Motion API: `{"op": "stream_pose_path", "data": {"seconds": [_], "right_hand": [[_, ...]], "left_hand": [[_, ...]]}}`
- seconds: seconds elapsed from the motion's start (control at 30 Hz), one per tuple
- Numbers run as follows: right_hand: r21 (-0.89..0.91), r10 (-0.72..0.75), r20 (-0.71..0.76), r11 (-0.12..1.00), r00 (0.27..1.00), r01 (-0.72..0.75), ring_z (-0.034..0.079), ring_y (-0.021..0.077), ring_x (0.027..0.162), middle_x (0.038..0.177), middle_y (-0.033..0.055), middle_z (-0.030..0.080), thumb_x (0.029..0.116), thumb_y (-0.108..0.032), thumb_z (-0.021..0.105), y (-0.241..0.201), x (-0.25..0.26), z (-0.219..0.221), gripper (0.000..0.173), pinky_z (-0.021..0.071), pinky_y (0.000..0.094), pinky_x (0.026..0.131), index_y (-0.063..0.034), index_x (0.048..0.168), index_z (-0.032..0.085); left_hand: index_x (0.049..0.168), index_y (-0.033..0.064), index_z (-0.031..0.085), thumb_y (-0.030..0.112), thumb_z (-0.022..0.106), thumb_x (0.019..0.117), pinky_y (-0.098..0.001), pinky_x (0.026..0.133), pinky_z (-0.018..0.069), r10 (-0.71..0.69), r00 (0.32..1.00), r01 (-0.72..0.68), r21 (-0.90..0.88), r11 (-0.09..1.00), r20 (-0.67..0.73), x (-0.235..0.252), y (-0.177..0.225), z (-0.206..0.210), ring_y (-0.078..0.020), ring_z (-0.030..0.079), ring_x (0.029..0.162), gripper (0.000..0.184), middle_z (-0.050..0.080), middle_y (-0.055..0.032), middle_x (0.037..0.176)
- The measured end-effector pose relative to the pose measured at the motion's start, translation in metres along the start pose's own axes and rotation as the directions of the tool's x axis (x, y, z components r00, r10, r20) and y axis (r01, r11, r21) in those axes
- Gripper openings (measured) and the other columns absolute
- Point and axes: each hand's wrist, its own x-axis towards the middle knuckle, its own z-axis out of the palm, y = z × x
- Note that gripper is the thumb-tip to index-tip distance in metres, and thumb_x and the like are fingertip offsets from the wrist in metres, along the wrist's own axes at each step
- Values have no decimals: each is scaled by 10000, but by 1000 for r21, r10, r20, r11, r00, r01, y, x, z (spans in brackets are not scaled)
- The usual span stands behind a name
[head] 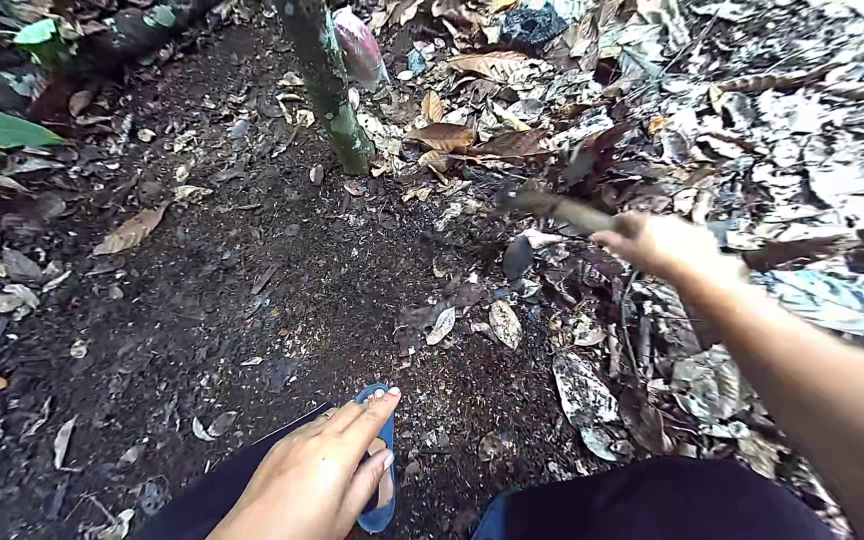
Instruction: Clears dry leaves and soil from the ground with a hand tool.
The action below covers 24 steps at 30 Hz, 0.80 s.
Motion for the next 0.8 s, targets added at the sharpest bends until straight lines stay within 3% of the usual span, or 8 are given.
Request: {"op": "stream_pose_path", "data": {"seconds": [0.07,0.17,0.27,0.47,0.53,0.6,0.7,0.8], "right_hand": [[29,-147,206,989,967,144,644,528,1062,1125,281,691,988,-574,586,-34,-33,45,564,458,767,882,-121,1317,653],[-29,-327,515,917,792,398,623,481,1180,1237,244,676,978,-668,513,-85,-58,125,669,453,732,962,-148,1390,601],[-121,-319,633,859,705,497,608,478,1213,1277,252,661,993,-630,520,-68,-51,165,664,442,718,985,-116,1408,583],[-295,13,233,954,972,58,592,531,1196,1248,296,657,961,-517,647,79,12,23,546,413,760,979,-75,1280,672],[-219,109,21,970,994,-102,573,555,1207,1261,336,630,1009,-374,631,82,11,-31,477,407,747,984,20,1276,646],[-149,136,-218,974,966,-170,634,570,1052,1098,350,668,1000,-353,637,92,6,-44,439,479,746,831,56,1156,666],[-86,90,-237,990,967,-114,654,559,983,1038,318,683,994,-516,614,97,-32,-38,529,491,732,771,-29,1197,658],[-100,-114,21,988,993,115,672,501,1018,1076,266,705,984,-595,574,99,-80,21,586,499,711,848,-74,1236,662]], "left_hand": [[1492,152,548,307,562,1030,-534,837,596,23,999,-24,11,1000,41,10,9,-9,-308,719,1065,488,720,-103,1204],[1510,148,529,284,573,1042,-555,907,575,47,995,-49,19,999,86,26,25,-19,-331,696,1133,488,703,-131,1254],[1521,141,514,280,558,1055,-568,920,564,31,993,-34,16,999,118,34,31,-23,-339,692,1137,488,695,-144,1269],[1520,151,514,292,556,1057,-580,951,552,23,994,-21,-16,1000,104,40,22,-13,-317,698,1132,486,708,-121,1263],[1525,161,510,297,558,1051,-585,950,549,6,994,-6,-4,1000,105,43,22,-11,-308,698,1128,495,709,-105,1269],[1523,178,513,306,555,1047,-563,941,564,12,995,-12,6,1000,99,46,23,-8,-281,708,1103,494,713,-81,1259],[1511,181,529,328,534,1042,-503,933,586,56,997,-56,8,998,55,57,28,-6,-230,721,1071,491,721,-58,1238],[1498,184,541,351,520,1039,-466,919,595,91,996,-91,20,996,15,69,41,-7,-200,722,1056,489,725,-41,1220]]}}
